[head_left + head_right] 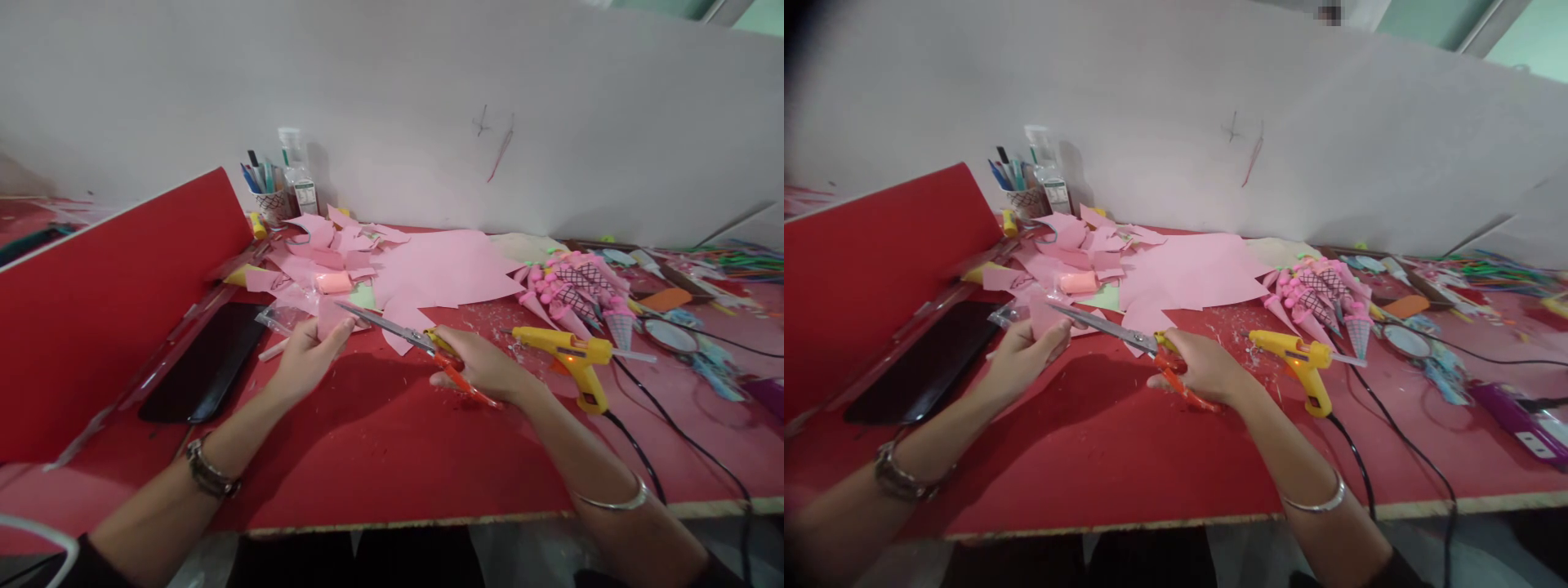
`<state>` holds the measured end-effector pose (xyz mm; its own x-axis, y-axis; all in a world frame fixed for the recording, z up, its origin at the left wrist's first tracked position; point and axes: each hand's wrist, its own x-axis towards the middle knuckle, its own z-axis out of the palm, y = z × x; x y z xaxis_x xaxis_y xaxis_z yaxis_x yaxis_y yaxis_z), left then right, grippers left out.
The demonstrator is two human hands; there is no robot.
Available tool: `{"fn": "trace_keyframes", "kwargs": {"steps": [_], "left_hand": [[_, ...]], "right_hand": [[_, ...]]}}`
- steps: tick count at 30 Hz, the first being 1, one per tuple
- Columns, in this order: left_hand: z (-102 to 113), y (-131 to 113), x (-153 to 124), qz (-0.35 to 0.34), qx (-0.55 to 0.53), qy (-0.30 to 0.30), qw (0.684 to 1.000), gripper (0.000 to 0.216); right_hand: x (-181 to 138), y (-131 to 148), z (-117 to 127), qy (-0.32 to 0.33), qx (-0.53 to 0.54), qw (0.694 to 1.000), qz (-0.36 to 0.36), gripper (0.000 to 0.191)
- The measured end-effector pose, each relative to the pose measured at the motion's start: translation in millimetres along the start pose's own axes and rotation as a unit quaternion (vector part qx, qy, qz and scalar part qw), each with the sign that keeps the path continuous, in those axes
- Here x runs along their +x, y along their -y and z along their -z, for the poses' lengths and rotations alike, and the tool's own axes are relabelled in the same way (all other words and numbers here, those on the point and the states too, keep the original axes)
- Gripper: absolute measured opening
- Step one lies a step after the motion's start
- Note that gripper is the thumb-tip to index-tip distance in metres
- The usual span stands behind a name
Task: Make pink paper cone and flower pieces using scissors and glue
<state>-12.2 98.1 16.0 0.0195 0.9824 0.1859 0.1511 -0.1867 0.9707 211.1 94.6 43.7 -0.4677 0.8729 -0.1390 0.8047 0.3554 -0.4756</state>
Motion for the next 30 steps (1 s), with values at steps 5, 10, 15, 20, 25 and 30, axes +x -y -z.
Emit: {"fn": "trace_keyframes", "kwargs": {"steps": [5, 10, 15, 20, 25, 30], "left_hand": [[-0.3, -3.1, -0.5, -0.017, -0.035, 0.039, 0.998, 0.044], [2.6, -1.7, -0.3, -0.029, -0.050, 0.064, 0.996, 0.046], [5.2, -0.3, 0.8, -0.018, -0.012, 0.098, 0.995, 0.044], [5.3, 2.1, 0.7, -0.015, -0.004, 0.121, 0.993, 0.042], [6.1, 3.9, 0.6, -0.004, -0.007, 0.117, 0.993, 0.039], [6.9, 4.0, 0.9, 0.001, 0.002, 0.119, 0.993, 0.043]], "right_hand": [[1.7, 0.7, 1.2, -0.013, -0.038, 0.999, 0.009, 0.028], [0.7, -1.0, 2.4, -0.011, -0.029, 0.999, 0.022, 0.029], [-1.6, -1.2, 1.5, 0.012, 0.011, 1.000, 0.013, 0.029], [-1.7, 2.2, 2.0, 0.003, -0.003, 1.000, 0.010, 0.022], [-1.3, 2.7, 3.0, 0.005, 0.008, 1.000, 0.015, 0.024], [-2.2, 0.8, 2.5, -0.001, -0.004, 1.000, 0.018, 0.023]]}}
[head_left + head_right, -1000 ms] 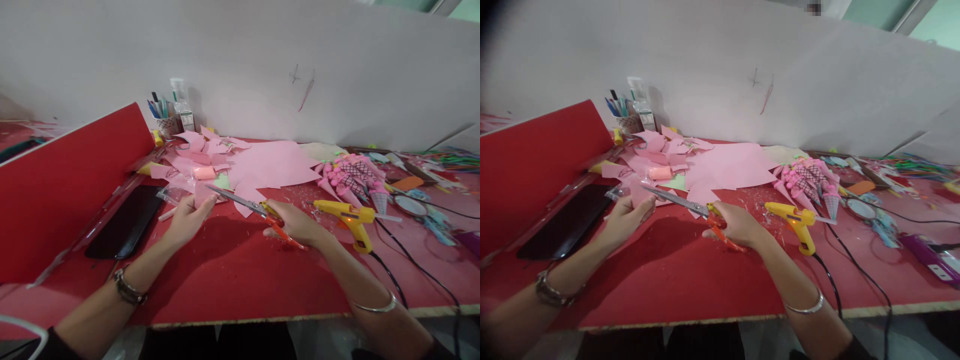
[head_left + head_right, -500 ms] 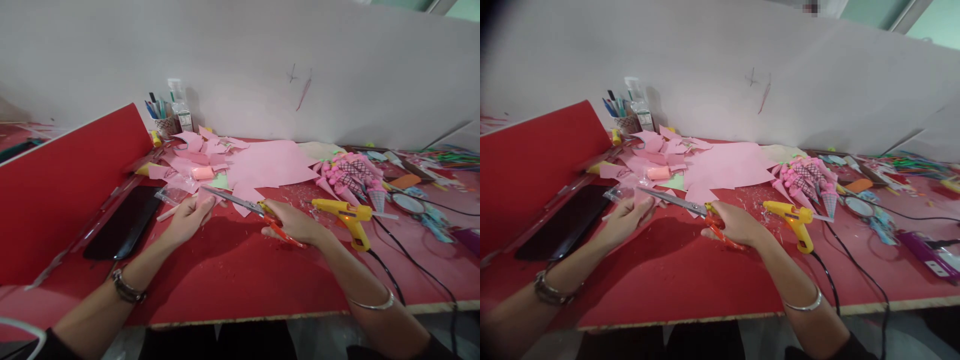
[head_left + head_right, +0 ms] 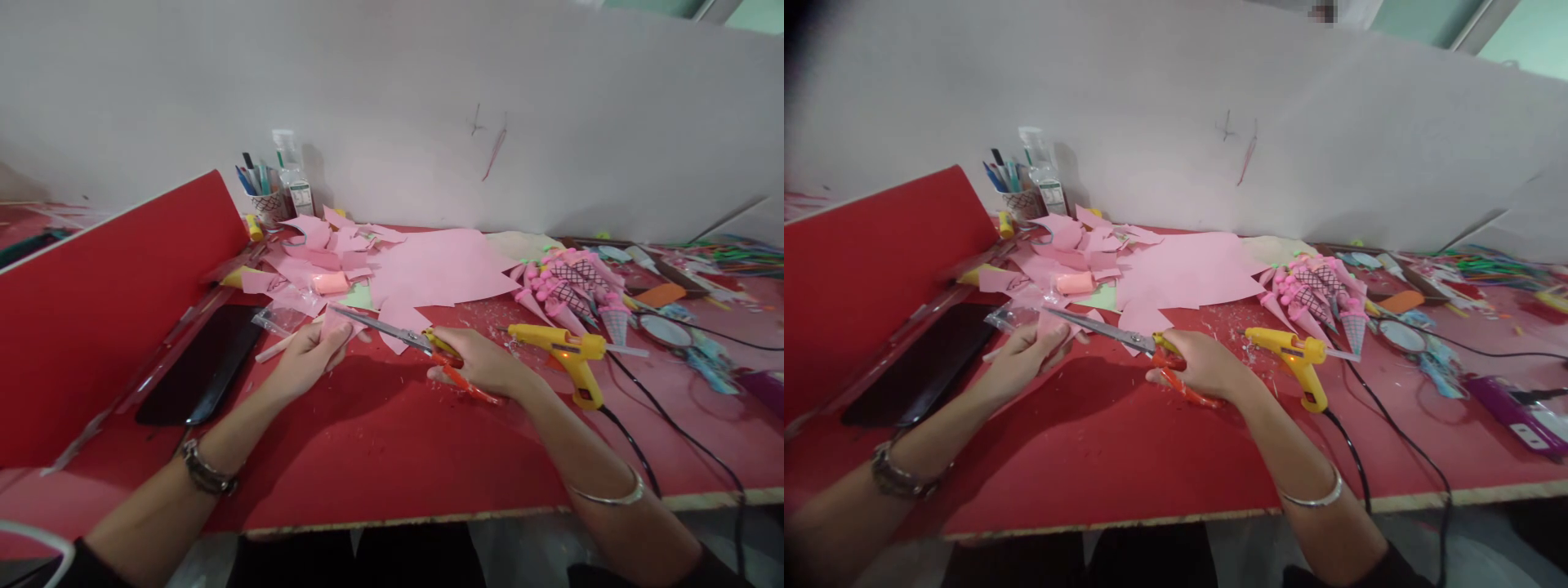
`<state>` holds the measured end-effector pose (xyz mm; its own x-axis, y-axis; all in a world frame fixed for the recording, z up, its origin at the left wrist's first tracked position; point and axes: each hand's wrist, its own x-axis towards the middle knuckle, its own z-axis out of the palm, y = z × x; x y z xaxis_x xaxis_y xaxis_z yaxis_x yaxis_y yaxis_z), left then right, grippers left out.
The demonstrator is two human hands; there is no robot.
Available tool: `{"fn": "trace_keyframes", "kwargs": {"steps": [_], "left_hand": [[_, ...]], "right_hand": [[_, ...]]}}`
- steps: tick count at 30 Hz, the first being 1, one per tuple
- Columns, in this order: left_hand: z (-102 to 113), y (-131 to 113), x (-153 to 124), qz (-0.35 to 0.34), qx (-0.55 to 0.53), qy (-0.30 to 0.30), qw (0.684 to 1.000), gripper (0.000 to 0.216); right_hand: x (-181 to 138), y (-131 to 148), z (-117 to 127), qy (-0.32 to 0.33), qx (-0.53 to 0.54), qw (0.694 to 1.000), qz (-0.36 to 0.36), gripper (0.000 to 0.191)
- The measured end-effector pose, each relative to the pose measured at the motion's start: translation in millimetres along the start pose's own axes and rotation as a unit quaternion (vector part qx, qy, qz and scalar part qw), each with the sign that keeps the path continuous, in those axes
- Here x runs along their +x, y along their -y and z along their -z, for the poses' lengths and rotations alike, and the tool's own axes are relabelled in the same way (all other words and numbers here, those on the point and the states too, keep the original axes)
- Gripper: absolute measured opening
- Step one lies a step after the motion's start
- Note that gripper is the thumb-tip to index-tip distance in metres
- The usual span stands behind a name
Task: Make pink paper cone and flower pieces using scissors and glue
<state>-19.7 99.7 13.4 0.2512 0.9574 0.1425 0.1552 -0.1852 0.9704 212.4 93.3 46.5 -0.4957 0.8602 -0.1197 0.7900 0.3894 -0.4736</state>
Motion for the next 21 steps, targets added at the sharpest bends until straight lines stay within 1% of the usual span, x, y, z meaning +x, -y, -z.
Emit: {"fn": "trace_keyframes", "kwargs": {"steps": [4, 8, 10, 13, 15, 16, 19, 21], "left_hand": [[1.0, -0.3, -0.3, 0.014, 0.041, 0.008, 0.999, 0.045], [0.8, -1.2, -0.1, -0.002, 0.067, 0.025, 0.997, 0.044], [-0.2, -1.9, 1.0, 0.002, 0.049, 0.033, 0.998, 0.041], [-1.6, -2.7, 2.9, 0.014, -0.013, 0.043, 0.999, 0.027], [-1.8, -2.7, 3.7, 0.017, -0.039, 0.037, 0.998, 0.021], [-1.8, -2.5, 3.9, 0.016, -0.042, 0.032, 0.998, 0.022], [-1.3, -0.5, 4.1, 0.012, -0.033, 0.017, 0.999, 0.033], [-0.9, 2.0, 4.3, 0.012, -0.031, 0.019, 0.999, 0.039]], "right_hand": [[0.4, -0.7, -1.9, -0.003, -0.027, 1.000, -0.001, 0.025], [1.7, 1.0, -1.1, 0.004, -0.034, 0.999, -0.008, 0.022], [1.9, 2.3, -0.3, 0.009, -0.031, 0.999, -0.006, 0.022], [1.9, 3.1, -0.2, 0.007, -0.029, 1.000, -0.002, 0.024], [2.1, 2.4, -1.2, 0.003, -0.032, 0.999, -0.002, 0.026], [2.2, 1.7, -1.8, 0.002, -0.035, 0.999, -0.002, 0.028], [3.0, -0.2, -3.3, 0.002, -0.043, 0.999, 0.001, 0.030], [3.6, -0.6, -3.5, 0.004, -0.043, 0.999, 0.004, 0.030]]}}
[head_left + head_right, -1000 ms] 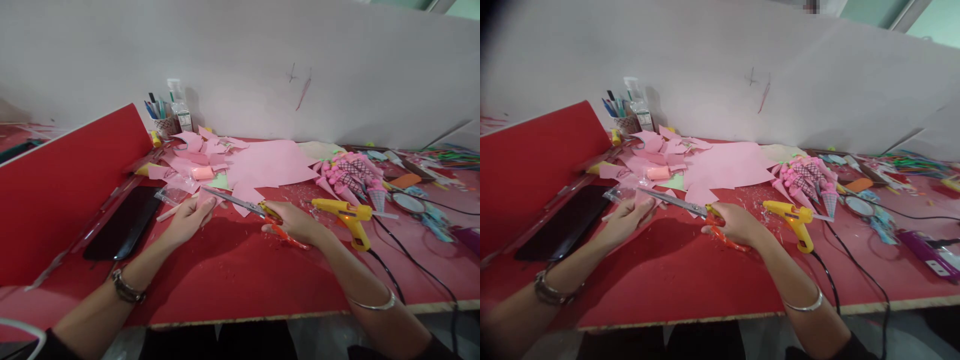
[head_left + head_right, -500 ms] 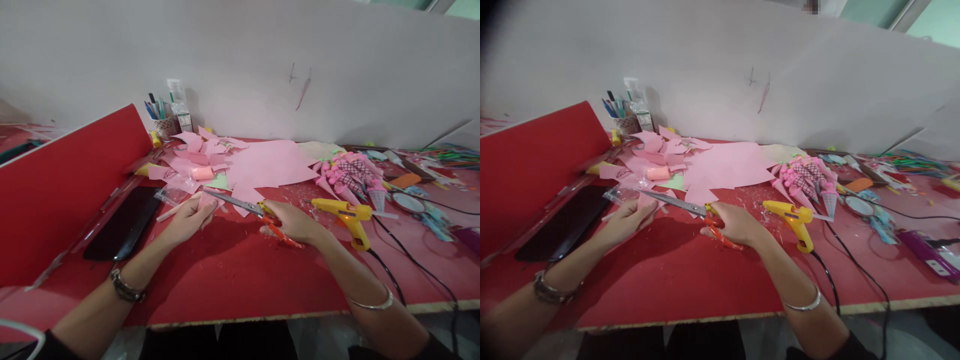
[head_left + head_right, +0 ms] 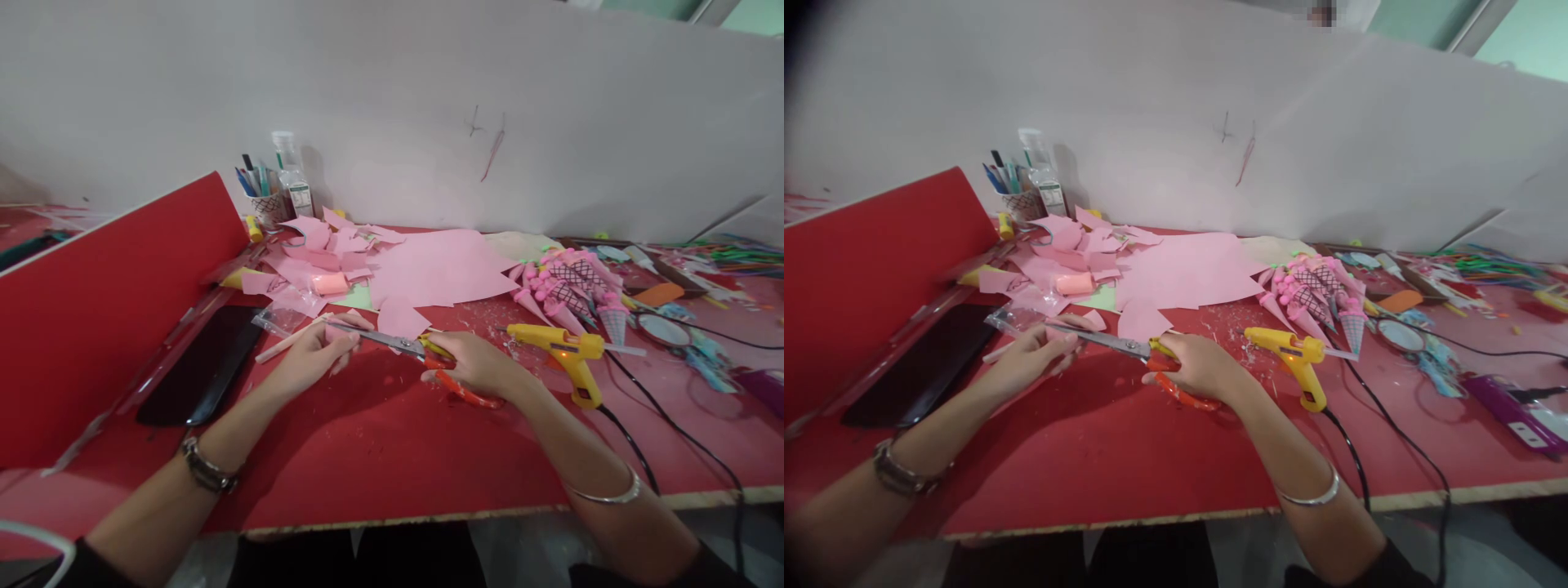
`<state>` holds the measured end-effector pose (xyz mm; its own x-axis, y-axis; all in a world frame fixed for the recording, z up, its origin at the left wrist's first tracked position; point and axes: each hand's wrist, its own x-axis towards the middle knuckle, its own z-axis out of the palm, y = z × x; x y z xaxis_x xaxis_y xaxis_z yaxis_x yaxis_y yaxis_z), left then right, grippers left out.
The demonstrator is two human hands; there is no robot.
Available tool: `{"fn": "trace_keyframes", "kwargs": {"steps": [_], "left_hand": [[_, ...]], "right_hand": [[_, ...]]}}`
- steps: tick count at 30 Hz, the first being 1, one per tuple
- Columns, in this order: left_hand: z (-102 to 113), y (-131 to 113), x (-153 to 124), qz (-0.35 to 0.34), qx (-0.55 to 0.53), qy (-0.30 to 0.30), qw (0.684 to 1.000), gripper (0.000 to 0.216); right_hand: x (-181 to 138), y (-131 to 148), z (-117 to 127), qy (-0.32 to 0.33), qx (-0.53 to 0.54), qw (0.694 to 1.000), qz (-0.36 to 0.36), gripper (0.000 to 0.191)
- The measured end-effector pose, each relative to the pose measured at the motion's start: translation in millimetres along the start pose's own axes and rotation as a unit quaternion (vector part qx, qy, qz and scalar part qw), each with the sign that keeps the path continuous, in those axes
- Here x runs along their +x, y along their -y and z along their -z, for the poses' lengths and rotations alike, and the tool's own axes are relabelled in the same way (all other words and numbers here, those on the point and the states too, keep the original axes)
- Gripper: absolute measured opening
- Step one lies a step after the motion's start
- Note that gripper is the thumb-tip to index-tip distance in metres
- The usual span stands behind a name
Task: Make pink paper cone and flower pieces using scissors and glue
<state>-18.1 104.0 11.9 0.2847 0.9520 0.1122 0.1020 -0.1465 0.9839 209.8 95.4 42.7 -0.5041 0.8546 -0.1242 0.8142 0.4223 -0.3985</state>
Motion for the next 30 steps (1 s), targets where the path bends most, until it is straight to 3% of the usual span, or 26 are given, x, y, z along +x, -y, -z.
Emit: {"fn": "trace_keyframes", "kwargs": {"steps": [9, 15, 18, 23, 26, 30], "left_hand": [[-2, 2, 3, -0.012, -0.071, -0.056, 0.996, 0.044], [3, -4, 9, 0.023, -0.144, -0.205, 0.968, 0.029], [12, -12, 12, 0.038, -0.149, -0.234, 0.960, 0.023], [28, -31, 36, 0.056, -0.076, -0.207, 0.974, 0.017], [38, -34, 66, 0.059, 0.121, -0.243, 0.961, 0.019], [47, -23, 105, 0.059, 0.129, -0.253, 0.957, 0.020]], "right_hand": [[0, -2, 0, -0.007, -0.010, 1.000, 0.011, 0.033], [1, -6, -1, -0.034, -0.053, 0.998, -0.022, 0.033], [2, -7, -2, -0.049, -0.086, 0.994, -0.040, 0.033], [3, -6, -4, -0.040, -0.110, 0.992, -0.050, 0.034], [3, -6, -4, -0.043, -0.117, 0.991, -0.048, 0.035], [3, -3, -3, -0.030, -0.123, 0.991, -0.050, 0.037]]}}
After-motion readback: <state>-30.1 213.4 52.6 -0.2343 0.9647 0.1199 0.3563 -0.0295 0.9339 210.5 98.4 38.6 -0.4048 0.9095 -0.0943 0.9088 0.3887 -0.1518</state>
